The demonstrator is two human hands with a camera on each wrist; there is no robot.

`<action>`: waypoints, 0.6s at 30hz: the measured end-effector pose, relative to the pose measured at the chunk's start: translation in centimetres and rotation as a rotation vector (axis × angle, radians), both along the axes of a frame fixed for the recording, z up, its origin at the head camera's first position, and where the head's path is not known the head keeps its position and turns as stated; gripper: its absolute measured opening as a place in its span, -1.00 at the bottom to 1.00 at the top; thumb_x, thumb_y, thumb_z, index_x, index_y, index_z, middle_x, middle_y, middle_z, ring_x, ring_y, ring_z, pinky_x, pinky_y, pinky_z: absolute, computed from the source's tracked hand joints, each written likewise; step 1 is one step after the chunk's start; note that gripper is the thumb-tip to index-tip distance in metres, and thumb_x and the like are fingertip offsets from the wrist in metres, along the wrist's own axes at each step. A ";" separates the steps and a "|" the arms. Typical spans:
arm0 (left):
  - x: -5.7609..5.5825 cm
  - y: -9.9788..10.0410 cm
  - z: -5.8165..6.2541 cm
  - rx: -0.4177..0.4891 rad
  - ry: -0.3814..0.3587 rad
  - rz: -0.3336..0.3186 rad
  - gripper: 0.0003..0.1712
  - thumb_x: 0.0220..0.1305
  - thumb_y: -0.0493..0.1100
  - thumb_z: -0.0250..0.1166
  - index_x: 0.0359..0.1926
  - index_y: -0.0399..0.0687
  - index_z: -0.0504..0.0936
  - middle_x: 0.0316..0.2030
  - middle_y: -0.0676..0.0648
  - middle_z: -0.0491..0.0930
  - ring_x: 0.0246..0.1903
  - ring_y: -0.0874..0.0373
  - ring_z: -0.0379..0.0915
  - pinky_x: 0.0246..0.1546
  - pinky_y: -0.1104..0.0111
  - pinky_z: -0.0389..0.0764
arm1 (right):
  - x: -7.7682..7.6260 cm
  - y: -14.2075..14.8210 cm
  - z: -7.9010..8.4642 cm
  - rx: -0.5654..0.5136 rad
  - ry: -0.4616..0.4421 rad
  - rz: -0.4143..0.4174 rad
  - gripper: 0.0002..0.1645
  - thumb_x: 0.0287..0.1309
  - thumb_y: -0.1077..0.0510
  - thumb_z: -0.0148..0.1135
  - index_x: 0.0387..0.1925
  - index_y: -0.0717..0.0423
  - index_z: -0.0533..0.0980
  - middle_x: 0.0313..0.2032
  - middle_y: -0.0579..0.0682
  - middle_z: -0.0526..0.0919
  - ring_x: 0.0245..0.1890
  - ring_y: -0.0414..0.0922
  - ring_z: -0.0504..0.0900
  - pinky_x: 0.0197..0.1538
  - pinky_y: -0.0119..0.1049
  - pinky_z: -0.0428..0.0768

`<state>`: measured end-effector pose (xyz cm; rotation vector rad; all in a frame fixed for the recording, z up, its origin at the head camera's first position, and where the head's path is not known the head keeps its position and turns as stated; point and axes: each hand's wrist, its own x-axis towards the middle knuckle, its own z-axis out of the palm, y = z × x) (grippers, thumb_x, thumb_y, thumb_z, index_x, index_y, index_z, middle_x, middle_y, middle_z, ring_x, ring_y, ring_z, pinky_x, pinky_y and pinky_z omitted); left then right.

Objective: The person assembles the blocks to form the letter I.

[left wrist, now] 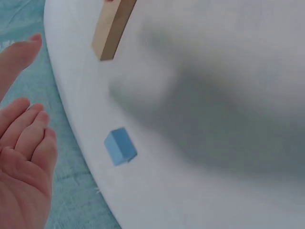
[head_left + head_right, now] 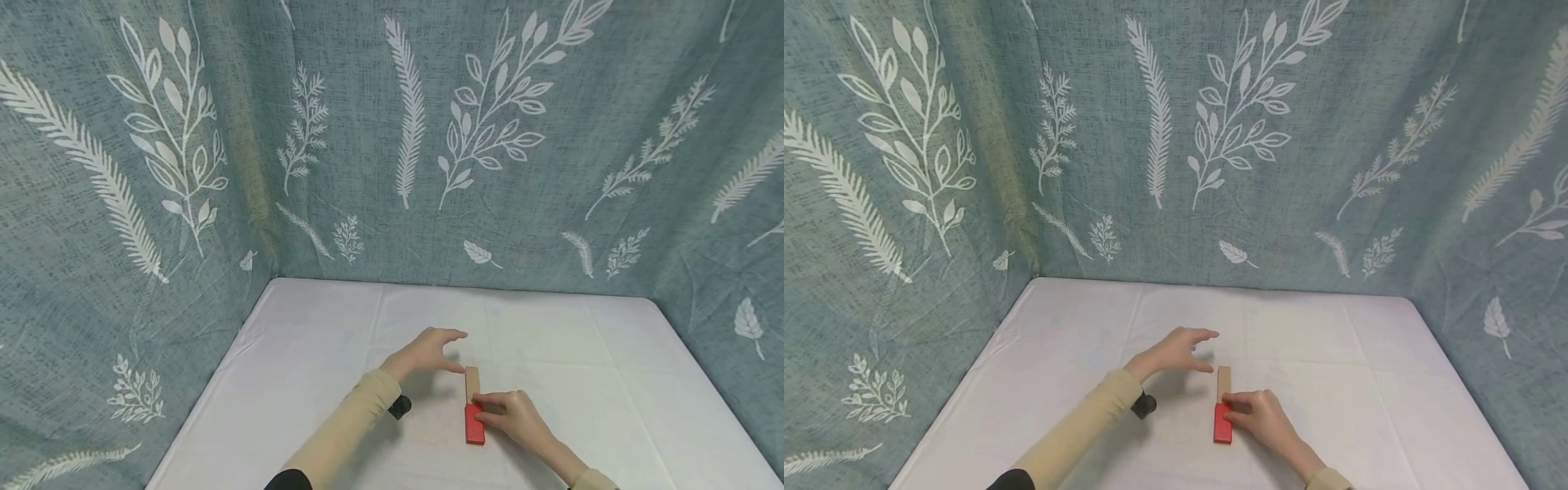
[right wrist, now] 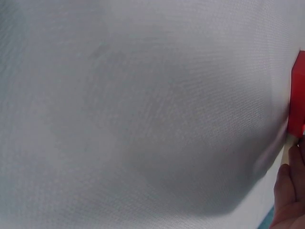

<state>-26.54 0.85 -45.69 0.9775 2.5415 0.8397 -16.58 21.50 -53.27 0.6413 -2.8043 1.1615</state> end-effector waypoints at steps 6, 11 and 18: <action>-0.8 -0.9 0.9 0.019 -0.004 0.032 -0.26 0.10 -0.08 0.40 0.30 -0.12 0.38 0.26 -0.11 0.43 0.25 -0.01 0.37 0.25 0.19 0.45 | -0.1 0.0 0.0 -0.004 -0.016 0.003 -0.61 -0.08 0.16 0.44 -0.14 0.22 0.67 -0.18 0.02 0.75 -0.11 -0.11 0.71 -0.11 -0.33 0.69; -1.6 -1.6 1.6 0.050 -0.009 0.057 -0.27 0.11 -0.08 0.40 0.30 -0.11 0.38 0.27 -0.11 0.42 0.26 -0.02 0.35 0.26 0.17 0.44 | -0.1 0.0 0.0 -0.005 -0.028 0.000 -0.61 -0.09 0.20 0.44 -0.13 0.22 0.66 -0.18 0.01 0.75 -0.10 -0.14 0.71 -0.09 -0.35 0.69; -2.5 -2.4 2.0 0.092 0.021 0.099 -0.29 0.11 -0.10 0.39 0.28 -0.14 0.40 0.26 -0.13 0.43 0.25 -0.05 0.36 0.26 0.18 0.44 | -0.1 0.0 0.1 -0.007 -0.025 0.001 -0.62 -0.09 0.21 0.44 -0.14 0.22 0.66 -0.18 0.01 0.75 -0.10 -0.11 0.70 -0.08 -0.34 0.69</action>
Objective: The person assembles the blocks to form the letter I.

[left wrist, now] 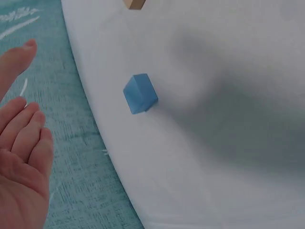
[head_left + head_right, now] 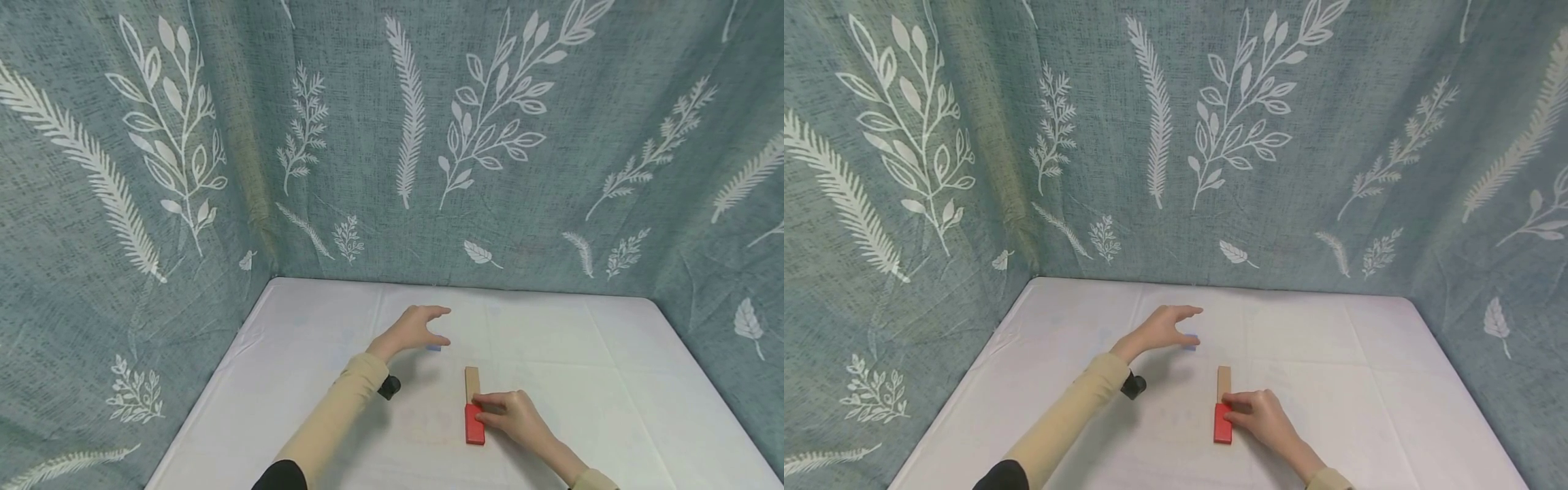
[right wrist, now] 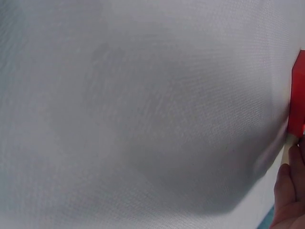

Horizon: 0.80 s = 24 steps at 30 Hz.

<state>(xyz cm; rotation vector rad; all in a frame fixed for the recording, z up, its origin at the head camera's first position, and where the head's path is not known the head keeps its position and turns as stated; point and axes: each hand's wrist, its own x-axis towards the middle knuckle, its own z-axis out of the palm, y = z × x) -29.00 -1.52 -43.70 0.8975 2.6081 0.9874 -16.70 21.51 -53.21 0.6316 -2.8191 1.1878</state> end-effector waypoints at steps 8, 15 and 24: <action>-0.2 -0.7 -0.5 0.080 -0.022 0.028 -0.31 0.14 -0.13 0.37 0.27 -0.22 0.39 0.27 -0.20 0.41 0.26 -0.11 0.34 0.28 0.15 0.41 | -0.1 0.0 0.0 0.006 -0.007 0.002 -0.61 -0.08 0.19 0.44 -0.13 0.22 0.66 -0.17 0.02 0.74 -0.09 -0.10 0.70 -0.09 -0.33 0.69; -0.5 -1.0 -1.5 0.121 -0.050 0.054 -0.33 0.14 -0.15 0.37 0.25 -0.27 0.40 0.25 -0.23 0.42 0.26 -0.12 0.34 0.29 0.16 0.40 | 0.0 0.1 0.0 0.012 0.004 -0.005 -0.61 -0.09 0.18 0.44 -0.14 0.20 0.67 -0.18 0.00 0.75 -0.10 -0.13 0.70 -0.09 -0.37 0.68; -0.6 -1.4 -2.9 0.147 -0.062 0.094 -0.35 0.15 -0.16 0.36 0.23 -0.31 0.42 0.23 -0.26 0.44 0.24 -0.15 0.36 0.27 0.15 0.43 | 0.1 0.1 -0.1 0.010 0.001 -0.005 -0.61 -0.08 0.15 0.44 -0.14 0.19 0.67 -0.18 -0.02 0.75 -0.10 -0.16 0.70 -0.08 -0.46 0.66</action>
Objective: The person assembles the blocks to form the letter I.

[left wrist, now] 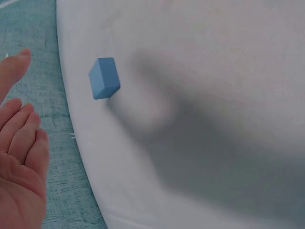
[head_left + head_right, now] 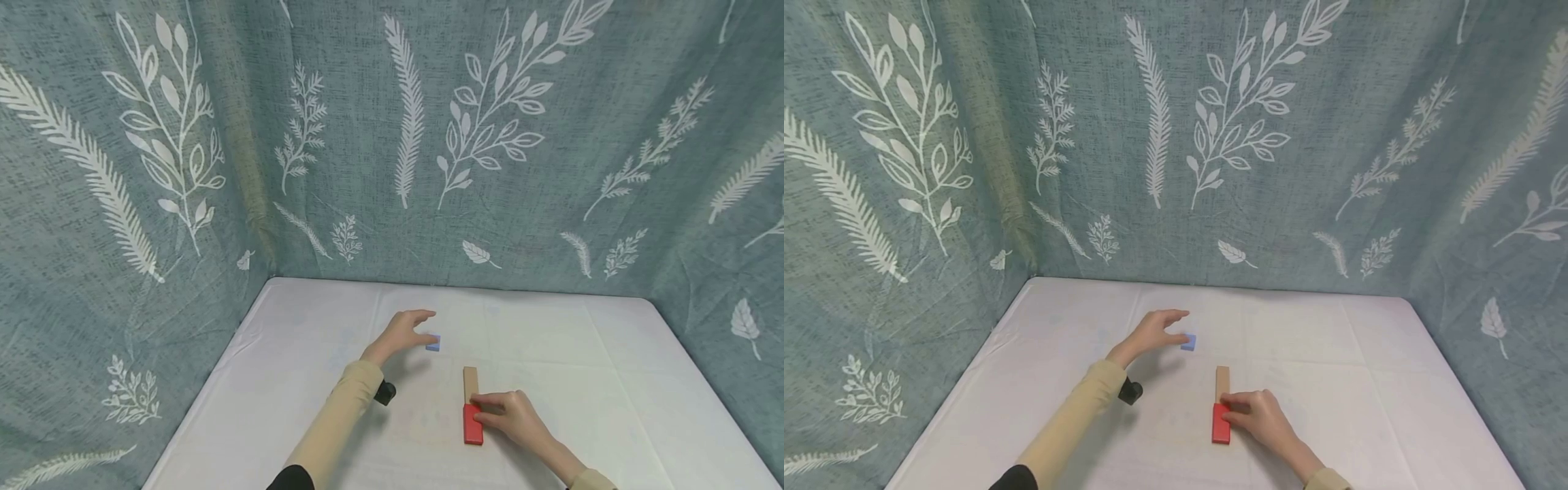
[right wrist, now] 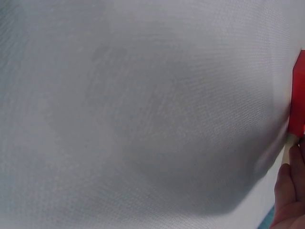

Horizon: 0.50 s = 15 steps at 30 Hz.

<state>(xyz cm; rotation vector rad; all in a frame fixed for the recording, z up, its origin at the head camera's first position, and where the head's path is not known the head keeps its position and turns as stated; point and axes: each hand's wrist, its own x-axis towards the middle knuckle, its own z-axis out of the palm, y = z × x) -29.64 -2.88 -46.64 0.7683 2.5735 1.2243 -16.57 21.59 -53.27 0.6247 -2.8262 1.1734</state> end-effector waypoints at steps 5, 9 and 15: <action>0.0 -0.1 -0.5 0.018 -0.011 0.022 -0.35 0.14 -0.15 0.36 0.23 -0.30 0.42 0.22 -0.25 0.45 0.24 -0.15 0.37 0.26 0.13 0.43 | 0.0 0.0 0.0 -0.012 -0.001 0.002 -0.61 -0.08 0.15 0.44 -0.15 0.19 0.67 -0.19 -0.01 0.75 -0.10 -0.17 0.70 -0.08 -0.46 0.66; 0.1 -0.1 -0.9 0.033 -0.033 0.035 -0.36 0.16 -0.15 0.35 0.23 -0.30 0.42 0.23 -0.25 0.44 0.24 -0.17 0.36 0.25 0.11 0.44 | -0.1 0.0 0.0 -0.016 0.020 0.007 -0.62 -0.08 0.14 0.44 -0.16 0.20 0.67 -0.20 0.00 0.75 -0.12 -0.17 0.71 -0.11 -0.44 0.67; 0.3 0.1 -1.7 0.070 -0.065 0.059 -0.39 0.20 -0.16 0.31 0.23 -0.33 0.42 0.22 -0.28 0.44 0.23 -0.18 0.36 0.24 0.10 0.44 | 0.0 0.0 -0.1 -0.023 0.030 0.005 -0.62 -0.09 0.14 0.45 -0.17 0.20 0.68 -0.21 0.00 0.76 -0.13 -0.18 0.71 -0.11 -0.45 0.67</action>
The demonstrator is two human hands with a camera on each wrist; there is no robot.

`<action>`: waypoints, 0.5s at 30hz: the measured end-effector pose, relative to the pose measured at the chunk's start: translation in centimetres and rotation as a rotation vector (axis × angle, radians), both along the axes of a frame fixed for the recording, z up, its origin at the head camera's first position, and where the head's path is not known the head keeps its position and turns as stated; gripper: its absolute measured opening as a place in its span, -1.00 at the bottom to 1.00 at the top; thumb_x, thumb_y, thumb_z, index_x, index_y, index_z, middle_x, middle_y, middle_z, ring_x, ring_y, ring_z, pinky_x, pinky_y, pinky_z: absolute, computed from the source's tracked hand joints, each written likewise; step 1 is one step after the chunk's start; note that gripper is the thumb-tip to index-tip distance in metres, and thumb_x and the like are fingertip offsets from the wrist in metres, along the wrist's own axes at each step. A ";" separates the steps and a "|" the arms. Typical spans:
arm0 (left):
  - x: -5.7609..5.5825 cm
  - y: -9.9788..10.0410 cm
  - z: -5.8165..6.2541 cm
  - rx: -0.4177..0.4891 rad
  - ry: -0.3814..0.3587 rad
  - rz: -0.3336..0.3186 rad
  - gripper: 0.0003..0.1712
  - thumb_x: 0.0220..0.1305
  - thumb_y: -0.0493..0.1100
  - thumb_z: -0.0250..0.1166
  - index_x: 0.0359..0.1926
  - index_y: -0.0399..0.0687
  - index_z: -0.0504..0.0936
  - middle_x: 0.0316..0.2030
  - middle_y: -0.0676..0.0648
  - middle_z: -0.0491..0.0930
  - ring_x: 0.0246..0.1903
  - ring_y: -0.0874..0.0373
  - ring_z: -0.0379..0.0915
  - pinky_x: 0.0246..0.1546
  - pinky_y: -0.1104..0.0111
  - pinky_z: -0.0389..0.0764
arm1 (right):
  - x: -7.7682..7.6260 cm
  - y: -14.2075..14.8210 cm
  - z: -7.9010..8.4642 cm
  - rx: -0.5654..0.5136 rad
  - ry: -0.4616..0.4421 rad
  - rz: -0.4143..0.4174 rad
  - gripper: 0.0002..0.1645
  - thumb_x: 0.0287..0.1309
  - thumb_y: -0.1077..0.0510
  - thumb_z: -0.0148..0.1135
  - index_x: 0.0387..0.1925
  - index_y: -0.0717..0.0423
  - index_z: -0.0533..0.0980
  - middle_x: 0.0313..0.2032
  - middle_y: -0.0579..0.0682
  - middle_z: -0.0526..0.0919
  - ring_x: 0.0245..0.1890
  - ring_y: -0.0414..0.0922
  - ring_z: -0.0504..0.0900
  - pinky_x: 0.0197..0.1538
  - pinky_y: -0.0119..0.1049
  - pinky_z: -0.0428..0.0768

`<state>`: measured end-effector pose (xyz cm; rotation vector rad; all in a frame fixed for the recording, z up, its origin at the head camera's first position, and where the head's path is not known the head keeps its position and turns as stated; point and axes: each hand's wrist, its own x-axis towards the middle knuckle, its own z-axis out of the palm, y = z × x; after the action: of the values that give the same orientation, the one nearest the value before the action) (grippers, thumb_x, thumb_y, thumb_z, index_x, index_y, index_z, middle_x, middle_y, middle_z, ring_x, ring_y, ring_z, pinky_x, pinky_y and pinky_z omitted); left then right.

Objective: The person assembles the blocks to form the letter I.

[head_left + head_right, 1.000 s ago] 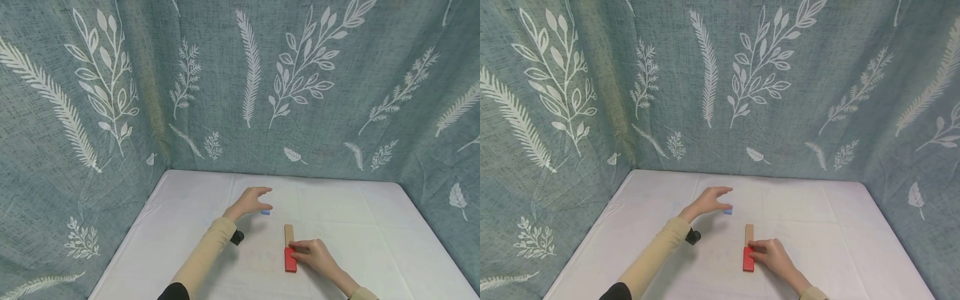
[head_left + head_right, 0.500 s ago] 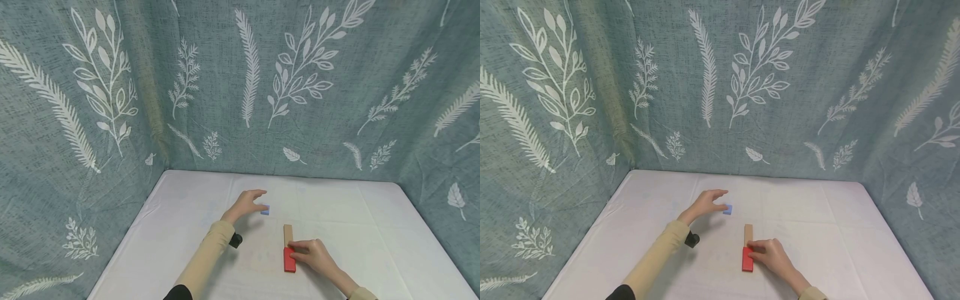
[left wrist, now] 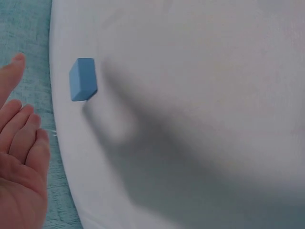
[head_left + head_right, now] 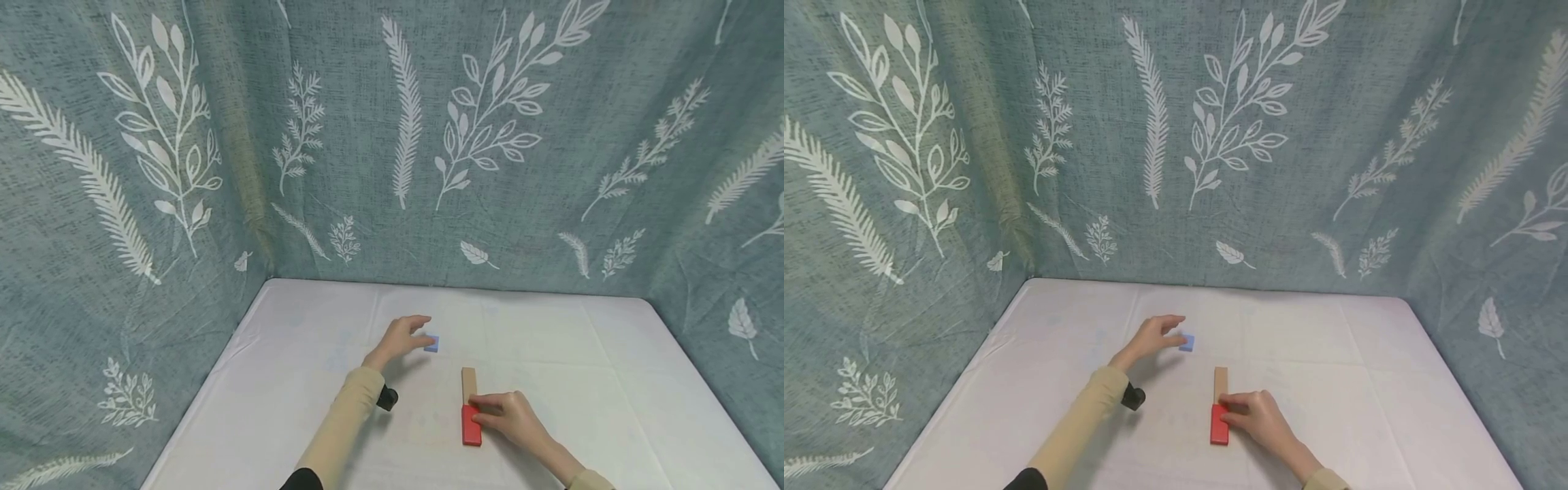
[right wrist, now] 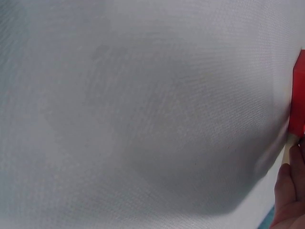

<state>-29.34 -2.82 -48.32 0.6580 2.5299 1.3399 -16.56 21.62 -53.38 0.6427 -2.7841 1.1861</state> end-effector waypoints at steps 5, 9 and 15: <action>0.3 0.1 -0.8 0.023 -0.022 0.017 -0.42 0.22 -0.18 0.29 0.22 -0.35 0.42 0.21 -0.30 0.44 0.23 -0.20 0.36 0.25 0.08 0.43 | 0.0 0.0 -0.1 0.004 -0.035 -0.006 -0.62 -0.08 0.14 0.44 -0.15 0.20 0.67 -0.19 -0.01 0.75 -0.11 -0.19 0.70 -0.10 -0.46 0.66; 0.5 0.1 -1.4 0.039 -0.018 0.027 -0.43 0.21 -0.20 0.29 0.20 -0.37 0.42 0.20 -0.31 0.45 0.23 -0.19 0.36 0.26 0.09 0.42 | 0.0 0.0 0.0 0.000 -0.061 -0.009 -0.60 -0.08 0.14 0.44 -0.14 0.20 0.67 -0.18 -0.01 0.75 -0.09 -0.16 0.70 -0.09 -0.37 0.68; 0.4 0.2 -2.0 0.048 0.005 0.037 -0.47 0.21 -0.23 0.29 0.17 -0.39 0.45 0.17 -0.33 0.47 0.21 -0.22 0.38 0.24 0.07 0.43 | 0.0 0.0 0.2 0.004 -0.073 -0.015 -0.60 -0.08 0.15 0.44 -0.13 0.20 0.67 -0.17 -0.01 0.75 -0.09 -0.14 0.70 -0.08 -0.35 0.68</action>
<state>-28.90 -2.65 -50.30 0.6272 2.5335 1.4175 -16.57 21.57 -53.18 0.5895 -2.8462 1.2265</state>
